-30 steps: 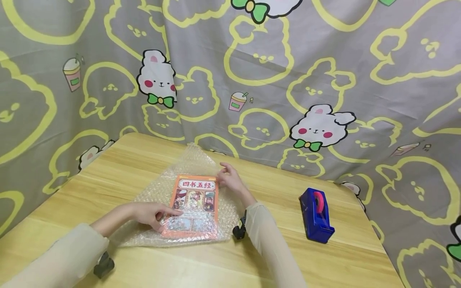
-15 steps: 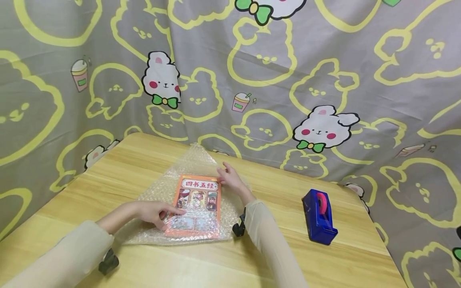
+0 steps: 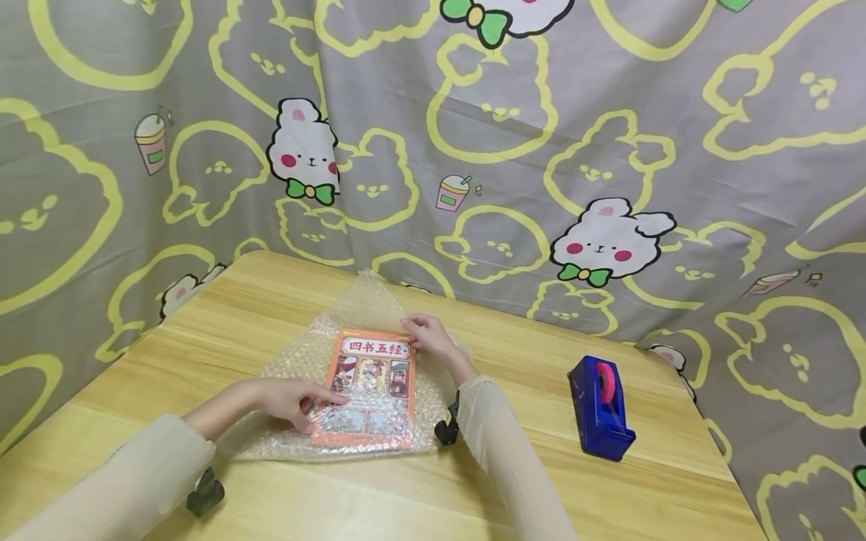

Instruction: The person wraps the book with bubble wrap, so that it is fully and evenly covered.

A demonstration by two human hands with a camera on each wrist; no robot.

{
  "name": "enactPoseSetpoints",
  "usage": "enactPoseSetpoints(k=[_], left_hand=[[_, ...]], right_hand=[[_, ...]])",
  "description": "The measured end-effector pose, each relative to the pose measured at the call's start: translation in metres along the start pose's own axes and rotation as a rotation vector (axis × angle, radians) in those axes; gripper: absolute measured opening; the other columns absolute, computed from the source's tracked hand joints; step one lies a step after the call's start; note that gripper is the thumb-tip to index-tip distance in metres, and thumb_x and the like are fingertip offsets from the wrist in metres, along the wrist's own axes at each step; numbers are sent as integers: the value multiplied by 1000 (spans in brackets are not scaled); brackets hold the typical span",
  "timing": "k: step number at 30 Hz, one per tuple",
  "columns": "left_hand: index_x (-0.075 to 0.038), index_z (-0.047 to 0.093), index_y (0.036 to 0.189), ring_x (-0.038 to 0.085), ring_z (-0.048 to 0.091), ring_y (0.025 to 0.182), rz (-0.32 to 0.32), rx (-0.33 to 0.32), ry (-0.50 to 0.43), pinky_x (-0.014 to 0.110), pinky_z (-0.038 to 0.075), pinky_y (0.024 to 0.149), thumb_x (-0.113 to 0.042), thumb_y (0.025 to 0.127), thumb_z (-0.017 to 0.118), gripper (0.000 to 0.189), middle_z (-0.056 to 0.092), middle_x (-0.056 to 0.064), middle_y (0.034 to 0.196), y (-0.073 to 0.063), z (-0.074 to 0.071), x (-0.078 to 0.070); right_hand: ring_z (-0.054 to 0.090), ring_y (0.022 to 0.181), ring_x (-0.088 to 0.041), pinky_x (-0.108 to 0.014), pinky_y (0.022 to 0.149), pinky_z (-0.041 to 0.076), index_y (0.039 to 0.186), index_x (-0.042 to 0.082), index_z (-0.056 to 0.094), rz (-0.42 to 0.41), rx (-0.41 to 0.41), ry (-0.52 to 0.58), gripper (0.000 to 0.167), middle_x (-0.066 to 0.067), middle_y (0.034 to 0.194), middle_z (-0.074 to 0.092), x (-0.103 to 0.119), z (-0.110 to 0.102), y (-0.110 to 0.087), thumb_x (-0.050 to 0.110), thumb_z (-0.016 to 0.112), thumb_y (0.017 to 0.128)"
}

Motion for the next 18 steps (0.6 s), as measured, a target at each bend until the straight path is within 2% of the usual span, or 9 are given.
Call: enactPoseSetpoints(k=[2,5,6,10,14,18], left_hand=[[-3,42,135,6,35,59,-1,0,-6,15,35,54,-2,76,66,63,43,1,75,0,0,0],[-2,41,135,6,35,60,7,3,-15,15,35,54,-1,76,66,64,42,1,75,-1,0,-1],[-2,41,135,6,35,60,8,3,-17,15,35,54,-1,76,65,64,42,1,75,-1,1,-1],[-2,42,135,6,35,59,14,0,-6,15,34,54,-1,76,65,64,42,0,74,0,1,-1],[-5,43,135,6,36,59,-7,-14,9,16,34,54,-1,76,66,63,42,0,74,0,-1,0],[-5,44,135,6,35,59,-27,-17,5,16,34,54,0,75,65,63,42,0,73,-1,-1,-2]], right_hand=[[64,86,-22,-33,74,54,120,2,54,-24,41,37,39,-12,112,59,-4,4,5,28,56,91],[60,101,-33,-40,82,52,128,-1,44,-26,108,119,40,-18,127,51,0,16,6,17,51,93],[55,108,-38,-44,88,48,133,-4,38,0,109,132,43,-21,133,44,12,21,-3,10,48,93],[42,120,-43,-50,98,37,142,1,20,-51,185,265,52,-19,145,30,41,34,-14,6,42,95],[37,124,-44,-53,103,29,144,3,18,-60,221,371,53,-23,142,31,55,46,-16,6,41,96],[42,119,-43,-49,102,34,142,2,24,-43,210,318,49,-26,130,42,57,52,-18,11,42,96]])
Point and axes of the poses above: each hand's wrist, its own y-axis towards the middle knuckle, its own z-axis out of the palm, x = y × z, the point moved 7 cm from there along y, towards the middle knuckle
